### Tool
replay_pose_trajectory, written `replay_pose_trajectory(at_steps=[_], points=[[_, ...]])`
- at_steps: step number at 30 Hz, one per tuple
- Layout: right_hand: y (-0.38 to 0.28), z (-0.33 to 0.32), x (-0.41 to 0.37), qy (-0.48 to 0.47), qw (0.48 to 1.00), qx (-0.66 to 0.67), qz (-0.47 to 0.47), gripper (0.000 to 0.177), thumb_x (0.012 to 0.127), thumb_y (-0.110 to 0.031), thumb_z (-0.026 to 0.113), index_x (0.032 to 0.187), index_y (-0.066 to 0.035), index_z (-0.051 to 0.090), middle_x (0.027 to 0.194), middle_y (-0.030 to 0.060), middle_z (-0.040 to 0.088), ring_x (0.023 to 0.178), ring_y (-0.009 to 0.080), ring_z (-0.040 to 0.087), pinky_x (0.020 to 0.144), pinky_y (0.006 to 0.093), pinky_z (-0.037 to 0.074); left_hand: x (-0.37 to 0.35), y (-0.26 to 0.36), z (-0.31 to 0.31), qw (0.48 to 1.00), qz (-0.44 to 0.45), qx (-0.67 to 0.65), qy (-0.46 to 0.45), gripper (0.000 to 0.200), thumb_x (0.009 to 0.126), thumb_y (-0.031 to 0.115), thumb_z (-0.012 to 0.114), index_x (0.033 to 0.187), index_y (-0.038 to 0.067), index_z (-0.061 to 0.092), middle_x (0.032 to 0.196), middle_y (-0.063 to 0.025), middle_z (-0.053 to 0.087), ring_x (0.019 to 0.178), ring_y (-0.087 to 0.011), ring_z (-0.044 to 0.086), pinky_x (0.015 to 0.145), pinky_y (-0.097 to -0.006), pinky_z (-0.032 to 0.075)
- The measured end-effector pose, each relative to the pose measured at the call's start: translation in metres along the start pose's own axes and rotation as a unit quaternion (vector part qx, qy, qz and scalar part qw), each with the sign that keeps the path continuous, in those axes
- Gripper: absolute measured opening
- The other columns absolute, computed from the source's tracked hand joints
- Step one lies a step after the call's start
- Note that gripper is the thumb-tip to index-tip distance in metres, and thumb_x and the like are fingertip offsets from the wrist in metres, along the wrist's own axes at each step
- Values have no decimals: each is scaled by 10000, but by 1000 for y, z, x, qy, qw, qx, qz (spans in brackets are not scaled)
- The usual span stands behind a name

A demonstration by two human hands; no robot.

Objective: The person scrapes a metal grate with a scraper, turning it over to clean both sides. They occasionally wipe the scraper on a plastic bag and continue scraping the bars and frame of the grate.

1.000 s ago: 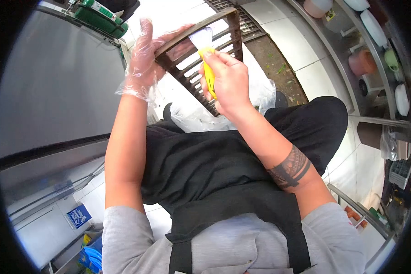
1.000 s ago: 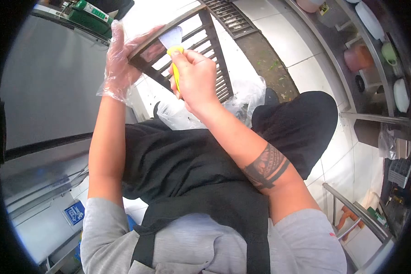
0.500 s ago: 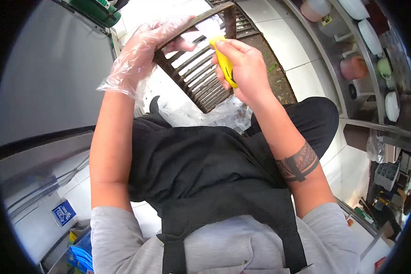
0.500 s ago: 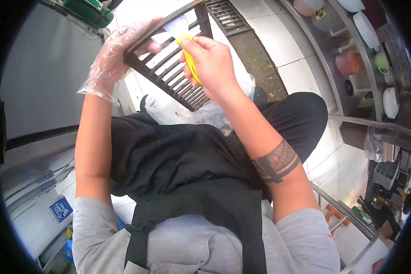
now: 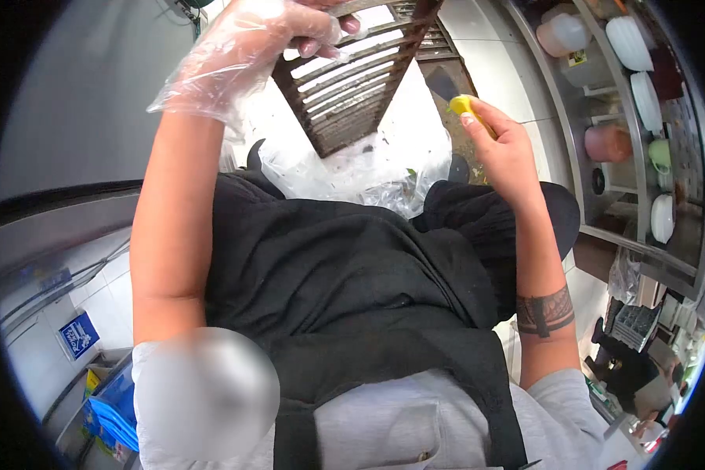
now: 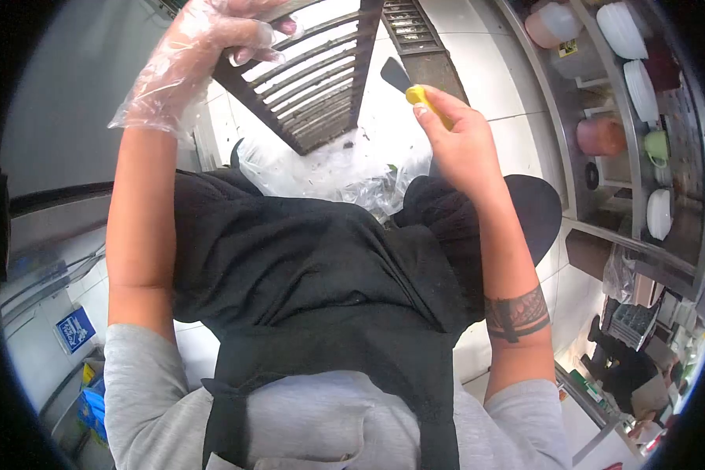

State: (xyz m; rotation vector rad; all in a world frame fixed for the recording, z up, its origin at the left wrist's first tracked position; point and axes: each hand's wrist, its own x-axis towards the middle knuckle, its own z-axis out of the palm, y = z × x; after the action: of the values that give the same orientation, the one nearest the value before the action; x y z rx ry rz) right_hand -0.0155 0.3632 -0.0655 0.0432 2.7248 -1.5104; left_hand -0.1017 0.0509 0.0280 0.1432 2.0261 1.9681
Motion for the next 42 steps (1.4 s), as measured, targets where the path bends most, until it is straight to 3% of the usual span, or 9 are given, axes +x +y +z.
replay_pose_trajectory(at_steps=[3,5,8,16,20,23,35,38,42], points=[[-12,3,-1,-23,988,-101,-112,388,1000,-114,690,1385,-67,695,1059,115,709,938,214,668,878,325,525,-4,3,-8,998,21,50,-20,499,691,-57,829,1181,-92,743,1049,-181,797,927,-240,746,975,-337,567],[-28,10,3,1,959,-179,-221,418,970,-45,684,1384,-108,704,1062,143,691,961,274,679,894,349,528,-9,5,-1,999,27,18,-2,472,709,-63,836,1173,-82,751,1050,-177,797,940,-240,748,976,-337,568],[-30,16,25,35,953,-177,-243,371,967,-77,687,1336,-102,725,1057,121,687,944,305,690,854,379,545,-6,-1,-3,1000,25,-1,-4,419,765,-63,851,1173,-77,755,1075,-167,794,976,-226,752,955,-325,579],[-39,31,22,-45,960,-127,-246,314,966,-79,695,1278,-71,732,1068,122,694,916,313,689,818,381,545,-6,-2,-3,999,34,-9,-38,408,822,-44,827,1217,-96,739,1073,-154,796,933,-185,749,898,-298,597],[-33,30,33,17,956,-135,-262,313,963,-72,690,1274,-78,728,1062,123,686,922,325,685,811,386,543,-5,0,-2,999,0,-8,-35,436,816,-17,853,1227,-93,732,1087,-174,793,949,-192,750,907,-299,598],[-46,39,17,-84,946,-140,-279,316,945,-68,692,1259,-84,725,1042,117,678,926,334,696,806,403,550,-2,-2,-4,998,24,47,-29,445,813,-17,855,1232,-96,727,1097,-181,791,969,-200,750,924,-308,597],[-21,21,13,-6,976,-105,-193,333,973,-82,701,1286,32,699,1078,169,694,965,321,700,882,372,554,-10,-1,5,997,64,46,-13,420,875,32,825,1261,-94,719,1111,-183,787,963,-212,749,902,-322,599],[-20,21,18,16,967,-157,-200,337,968,-87,705,1273,55,687,1081,188,691,988,345,695,897,388,549,-10,-2,1,984,92,151,15,384,927,79,790,1278,-63,727,1089,-187,794,937,-212,751,857,-326,606],[-19,19,32,47,948,-174,-263,342,961,-101,715,1282,16,693,1072,183,691,947,356,696,853,400,560,-14,5,5,890,176,416,55,330,1020,190,690,1273,-15,746,1013,-199,800,873,-227,755,809,-361,597]])
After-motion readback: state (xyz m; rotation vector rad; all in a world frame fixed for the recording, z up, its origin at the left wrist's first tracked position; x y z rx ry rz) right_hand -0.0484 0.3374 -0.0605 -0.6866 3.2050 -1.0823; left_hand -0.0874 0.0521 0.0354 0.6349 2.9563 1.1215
